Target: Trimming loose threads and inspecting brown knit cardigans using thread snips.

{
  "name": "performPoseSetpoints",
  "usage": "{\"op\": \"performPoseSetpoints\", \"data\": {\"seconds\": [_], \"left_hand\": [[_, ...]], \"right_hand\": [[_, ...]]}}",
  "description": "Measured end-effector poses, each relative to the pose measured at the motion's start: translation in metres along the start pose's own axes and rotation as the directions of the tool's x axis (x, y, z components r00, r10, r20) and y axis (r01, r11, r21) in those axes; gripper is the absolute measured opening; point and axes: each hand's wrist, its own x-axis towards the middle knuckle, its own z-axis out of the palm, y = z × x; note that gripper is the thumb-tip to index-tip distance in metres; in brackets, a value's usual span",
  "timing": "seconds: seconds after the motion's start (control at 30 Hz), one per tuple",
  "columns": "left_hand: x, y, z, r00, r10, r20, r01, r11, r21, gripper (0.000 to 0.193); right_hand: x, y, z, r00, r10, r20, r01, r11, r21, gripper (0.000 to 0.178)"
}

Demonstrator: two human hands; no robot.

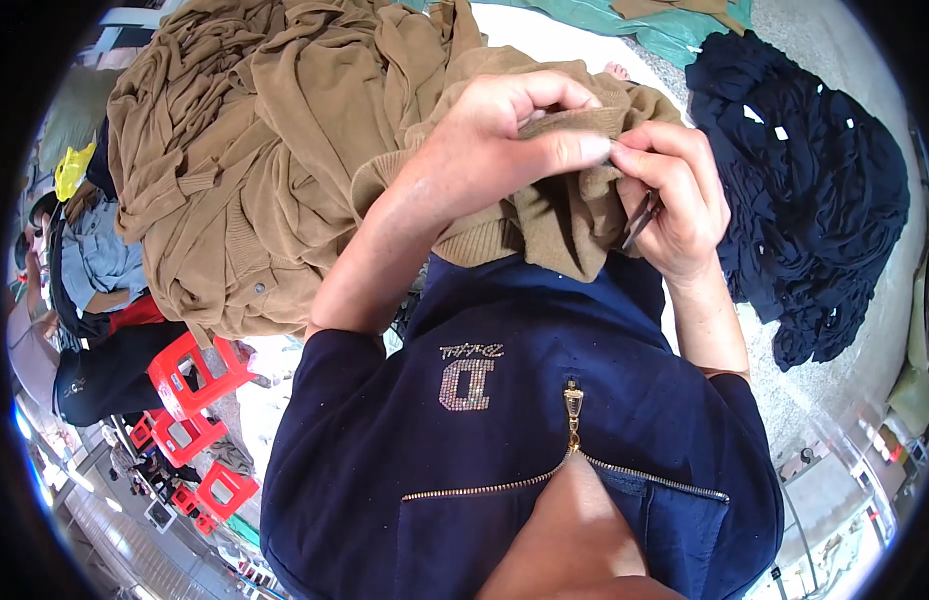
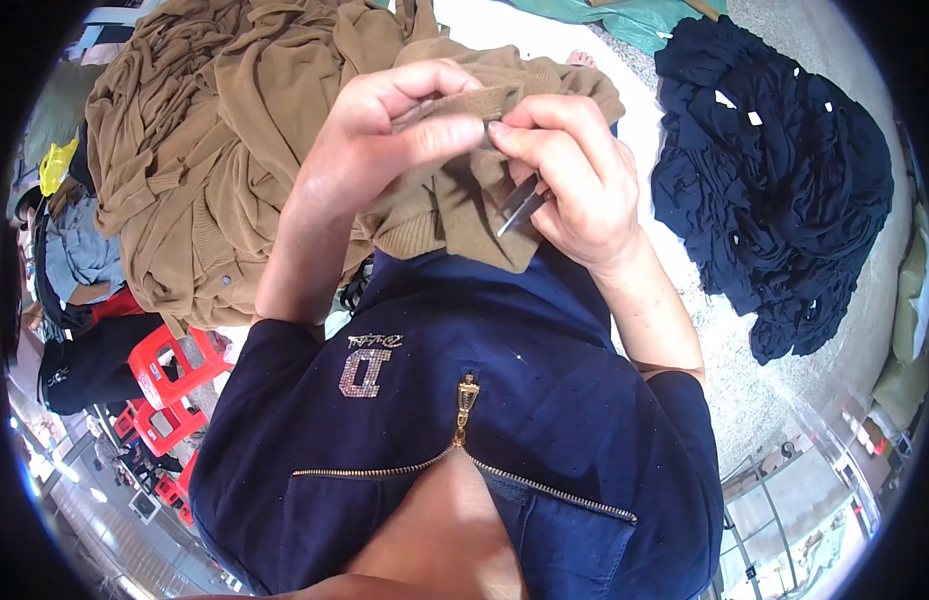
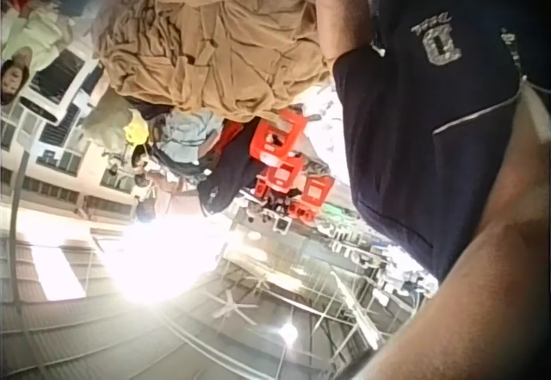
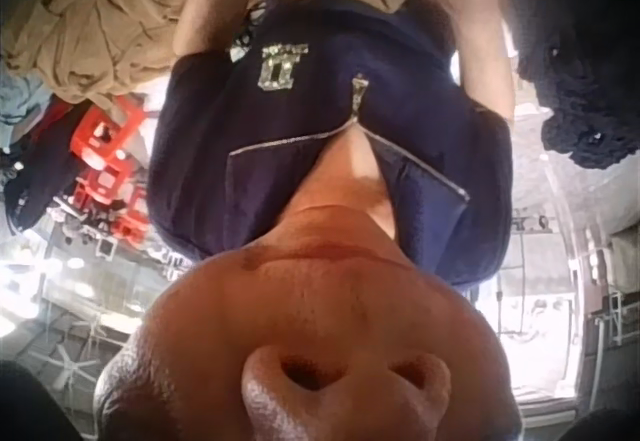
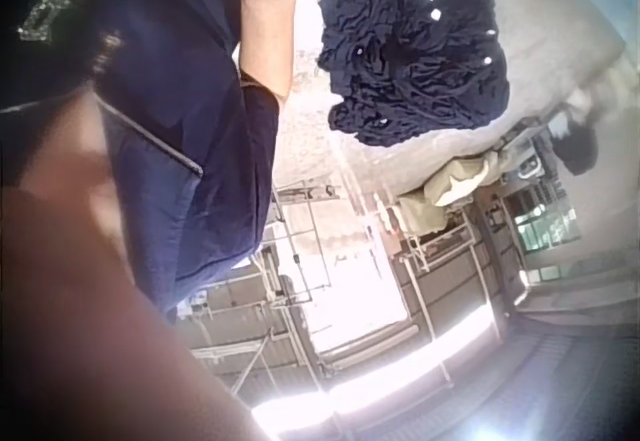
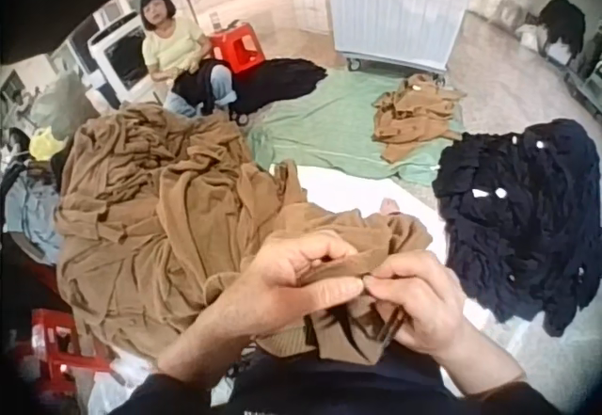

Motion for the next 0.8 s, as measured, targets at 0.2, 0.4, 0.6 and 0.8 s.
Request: {"op": "performPoseSetpoints", "data": {"seconds": [0.2, 0.4, 0.6, 0.8], "left_hand": [[0.000, -0.007, -0.006, 0.928, 0.368, 0.066, -0.339, 0.756, 0.560, 0.032], [-0.002, -0.011, -0.010, 0.890, 0.450, 0.071, -0.371, 0.626, 0.685, 0.028], [0.002, -0.014, -0.023, 0.951, 0.282, 0.126, -0.290, 0.670, 0.684, 0.027], [0.006, -0.023, -0.018, 0.906, 0.405, 0.123, -0.345, 0.537, 0.770, 0.023]], "right_hand": [[-0.003, 0.000, 0.018, 0.992, 0.127, 0.013, -0.128, 0.987, 0.094, 0.032], [-0.001, 0.006, 0.024, 0.911, 0.369, 0.185, -0.404, 0.890, 0.212, 0.034], [-0.011, 0.009, 0.030, 0.952, 0.294, 0.085, -0.306, 0.906, 0.292, 0.023], [-0.014, 0.011, 0.032, 0.948, 0.317, 0.019, -0.314, 0.927, 0.206, 0.022]]}}
